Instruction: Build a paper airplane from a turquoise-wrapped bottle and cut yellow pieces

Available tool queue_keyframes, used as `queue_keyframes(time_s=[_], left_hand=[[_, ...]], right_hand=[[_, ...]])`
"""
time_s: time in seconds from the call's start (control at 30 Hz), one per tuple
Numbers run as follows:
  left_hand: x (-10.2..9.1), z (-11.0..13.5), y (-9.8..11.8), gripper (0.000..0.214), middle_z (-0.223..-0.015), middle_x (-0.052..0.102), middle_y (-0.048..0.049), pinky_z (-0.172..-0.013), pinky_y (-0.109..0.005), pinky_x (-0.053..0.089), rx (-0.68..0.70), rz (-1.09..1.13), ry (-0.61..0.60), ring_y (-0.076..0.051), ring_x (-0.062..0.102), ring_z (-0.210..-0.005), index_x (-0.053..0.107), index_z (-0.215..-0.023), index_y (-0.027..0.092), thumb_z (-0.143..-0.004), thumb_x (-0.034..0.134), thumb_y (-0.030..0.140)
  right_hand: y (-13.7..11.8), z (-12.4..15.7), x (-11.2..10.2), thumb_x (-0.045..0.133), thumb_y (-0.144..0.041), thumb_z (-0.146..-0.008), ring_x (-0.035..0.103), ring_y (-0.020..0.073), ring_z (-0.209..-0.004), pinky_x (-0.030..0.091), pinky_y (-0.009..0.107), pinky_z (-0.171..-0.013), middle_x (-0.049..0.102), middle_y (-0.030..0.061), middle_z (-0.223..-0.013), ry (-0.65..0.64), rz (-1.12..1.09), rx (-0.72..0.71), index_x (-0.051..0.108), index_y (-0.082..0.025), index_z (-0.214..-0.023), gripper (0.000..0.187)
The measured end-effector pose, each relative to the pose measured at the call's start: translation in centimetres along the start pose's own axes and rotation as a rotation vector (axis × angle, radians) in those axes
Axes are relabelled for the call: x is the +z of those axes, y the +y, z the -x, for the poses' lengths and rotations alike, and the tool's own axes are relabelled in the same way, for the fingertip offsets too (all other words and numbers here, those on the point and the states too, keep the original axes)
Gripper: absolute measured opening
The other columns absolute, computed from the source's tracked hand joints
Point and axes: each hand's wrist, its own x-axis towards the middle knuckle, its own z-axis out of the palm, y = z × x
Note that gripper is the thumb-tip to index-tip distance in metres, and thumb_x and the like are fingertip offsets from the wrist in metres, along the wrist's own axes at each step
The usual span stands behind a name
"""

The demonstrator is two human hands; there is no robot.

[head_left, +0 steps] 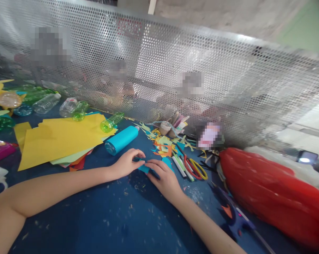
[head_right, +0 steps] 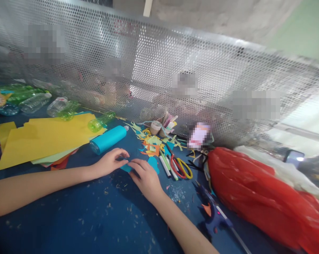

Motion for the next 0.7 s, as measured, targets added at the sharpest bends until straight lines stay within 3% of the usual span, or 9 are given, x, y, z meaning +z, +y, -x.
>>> queue_keyframes(time_s=[0.1, 0.2, 0.27, 0.33, 0.47, 0.53, 0.7], left_hand=[[0.1, -0.3, 0.0, 0.018, -0.091, 0.059, -0.0037, -0.085, -0.033, 0.046, -0.068, 0.093, -0.039, -0.018, 0.056, -0.091, 0.058, -0.090, 0.018, -0.077, 0.060, 0.030], [-0.2, -0.6, 0.8, 0.020, -0.090, 0.058, -0.0036, -0.082, -0.033, 0.047, -0.266, 0.371, -0.024, -0.017, 0.057, -0.089, 0.057, -0.090, 0.017, -0.078, 0.058, 0.032], [-0.6, -0.8, 1.3, 0.018, -0.098, 0.057, -0.0055, -0.083, -0.033, 0.048, -0.418, 0.597, 0.009, -0.018, 0.056, -0.097, 0.056, -0.092, 0.017, -0.078, 0.057, 0.029], [-1.1, -1.0, 1.8, 0.017, -0.111, 0.054, -0.0075, -0.084, -0.034, 0.048, -0.484, 0.744, 0.011, -0.021, 0.050, -0.109, 0.056, -0.094, 0.019, -0.078, 0.057, 0.025], [-1.9, -1.3, 1.8, 0.020, -0.131, 0.045, -0.0062, -0.087, -0.035, 0.046, -0.386, 0.789, -0.039, -0.023, 0.036, -0.126, 0.058, -0.101, 0.022, -0.081, 0.053, 0.023], [-2.1, -1.4, 1.6, 0.021, -0.131, 0.046, -0.0064, -0.090, -0.035, 0.044, -0.288, 0.716, -0.068, -0.022, 0.040, -0.123, 0.059, -0.102, 0.021, -0.083, 0.052, 0.024], [-2.4, -0.6, 2.0, 0.020, -0.093, 0.062, -0.0053, -0.086, -0.032, 0.043, 0.077, 0.090, -0.236, -0.017, 0.057, -0.091, 0.063, -0.086, 0.016, -0.080, 0.058, 0.034]], right_hand=[[0.1, 0.1, 0.0, 0.048, -0.017, -0.087, 0.058, 0.0192, -0.096, 0.050, 0.034, -0.081, 0.062, 0.0076, -0.105, 0.011, -0.008, -0.038, 0.062, -0.023, -0.099, 0.020], [0.2, 0.2, -0.2, 0.049, -0.018, -0.086, 0.059, 0.0184, -0.091, 0.050, 0.032, -0.079, 0.062, 0.0071, -0.096, 0.086, -0.017, -0.011, 0.064, -0.023, -0.092, 0.017], [0.3, 0.2, -0.2, 0.050, -0.020, -0.086, 0.061, 0.0178, -0.086, 0.050, 0.031, -0.076, 0.063, 0.0059, -0.089, 0.099, -0.042, 0.040, 0.063, -0.022, -0.091, 0.015], [0.4, 0.4, 0.0, 0.050, -0.021, -0.086, 0.062, 0.0164, -0.078, 0.051, 0.028, -0.070, 0.064, 0.0039, -0.083, 0.049, -0.065, 0.084, 0.062, -0.022, -0.092, 0.014], [0.5, 0.7, 0.1, 0.049, -0.019, -0.085, 0.062, 0.0158, -0.071, 0.050, 0.026, -0.064, 0.065, 0.0028, -0.078, -0.030, -0.031, 0.050, 0.060, -0.022, -0.091, 0.013], [0.5, 0.7, 0.0, 0.049, -0.013, -0.083, 0.062, 0.0171, -0.079, 0.050, 0.027, -0.069, 0.067, 0.0035, -0.084, -0.042, -0.017, -0.010, 0.058, -0.023, -0.090, 0.015], [0.6, 0.6, -0.1, 0.049, -0.006, -0.078, 0.058, 0.0192, -0.085, 0.049, 0.030, -0.071, 0.066, 0.0037, -0.089, -0.084, 0.058, -0.056, 0.057, -0.023, -0.086, 0.020]])
